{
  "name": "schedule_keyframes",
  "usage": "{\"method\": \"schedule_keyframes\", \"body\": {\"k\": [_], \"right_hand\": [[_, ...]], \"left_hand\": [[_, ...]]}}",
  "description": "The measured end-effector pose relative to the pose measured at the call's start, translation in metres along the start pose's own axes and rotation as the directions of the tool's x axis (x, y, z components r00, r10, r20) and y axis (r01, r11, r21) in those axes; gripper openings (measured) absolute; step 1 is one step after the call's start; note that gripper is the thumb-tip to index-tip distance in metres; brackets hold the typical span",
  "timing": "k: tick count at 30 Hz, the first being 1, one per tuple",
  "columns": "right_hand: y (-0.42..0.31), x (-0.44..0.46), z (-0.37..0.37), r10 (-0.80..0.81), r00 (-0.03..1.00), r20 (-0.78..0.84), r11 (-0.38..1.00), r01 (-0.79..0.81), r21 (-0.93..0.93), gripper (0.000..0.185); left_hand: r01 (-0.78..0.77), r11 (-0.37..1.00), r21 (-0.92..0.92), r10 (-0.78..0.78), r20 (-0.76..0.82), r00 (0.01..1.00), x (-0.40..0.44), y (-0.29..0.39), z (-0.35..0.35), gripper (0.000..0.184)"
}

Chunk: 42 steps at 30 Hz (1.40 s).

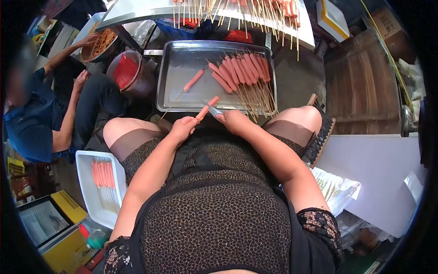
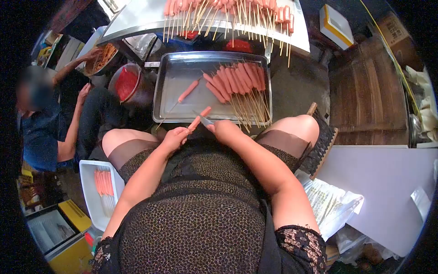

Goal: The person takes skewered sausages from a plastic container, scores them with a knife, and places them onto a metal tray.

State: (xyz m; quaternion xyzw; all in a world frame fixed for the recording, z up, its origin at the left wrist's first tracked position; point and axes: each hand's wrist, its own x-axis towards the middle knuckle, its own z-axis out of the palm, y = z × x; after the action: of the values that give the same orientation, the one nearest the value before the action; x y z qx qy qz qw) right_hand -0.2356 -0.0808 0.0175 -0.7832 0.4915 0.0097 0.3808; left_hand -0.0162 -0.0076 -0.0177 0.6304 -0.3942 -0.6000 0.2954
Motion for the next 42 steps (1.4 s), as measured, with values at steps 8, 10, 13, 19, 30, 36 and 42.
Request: {"method": "schedule_keyframes", "body": {"k": [8,10,13,19,30,36,42], "right_hand": [[0.016,0.003,0.003,-0.01,0.997,-0.083,0.995,0.019,0.099,0.05],[0.027,0.009,0.005,0.014,0.993,-0.117,0.995,-0.002,0.097,0.048],[0.027,0.004,0.003,0.053,0.993,-0.104,0.994,-0.043,0.097,0.044],[0.001,-0.018,-0.04,0.283,0.951,-0.122,0.82,-0.174,0.546,0.044],[0.014,-0.032,-0.035,0.238,0.958,-0.159,0.792,-0.097,0.603,0.043],[0.016,-0.027,-0.036,0.276,0.955,-0.108,0.769,-0.152,0.62,0.042],[0.019,-0.028,-0.031,0.211,0.974,-0.079,0.775,-0.118,0.621,0.043]], "left_hand": [[0.154,0.988,-0.021,-0.153,0.061,0.986,-0.007,0.01,0.0,0.021],[0.141,0.99,-0.021,-0.139,0.08,0.987,-0.002,0.002,-0.001,0.021],[0.132,0.991,-0.019,-0.13,0.098,0.987,0.0,-0.002,-0.001,0.022],[-0.198,0.978,-0.057,0.191,-0.117,0.975,0.004,0.026,-0.015,0.02],[0.22,0.39,0.894,0.469,-0.399,0.788,0.044,0.057,-0.096,0.027],[0.046,0.361,0.931,0.477,-0.227,0.849,0.064,0.062,-0.05,0.024],[0.051,0.538,0.842,0.342,-0.273,0.899,0.071,0.049,-0.038,0.021]]}}
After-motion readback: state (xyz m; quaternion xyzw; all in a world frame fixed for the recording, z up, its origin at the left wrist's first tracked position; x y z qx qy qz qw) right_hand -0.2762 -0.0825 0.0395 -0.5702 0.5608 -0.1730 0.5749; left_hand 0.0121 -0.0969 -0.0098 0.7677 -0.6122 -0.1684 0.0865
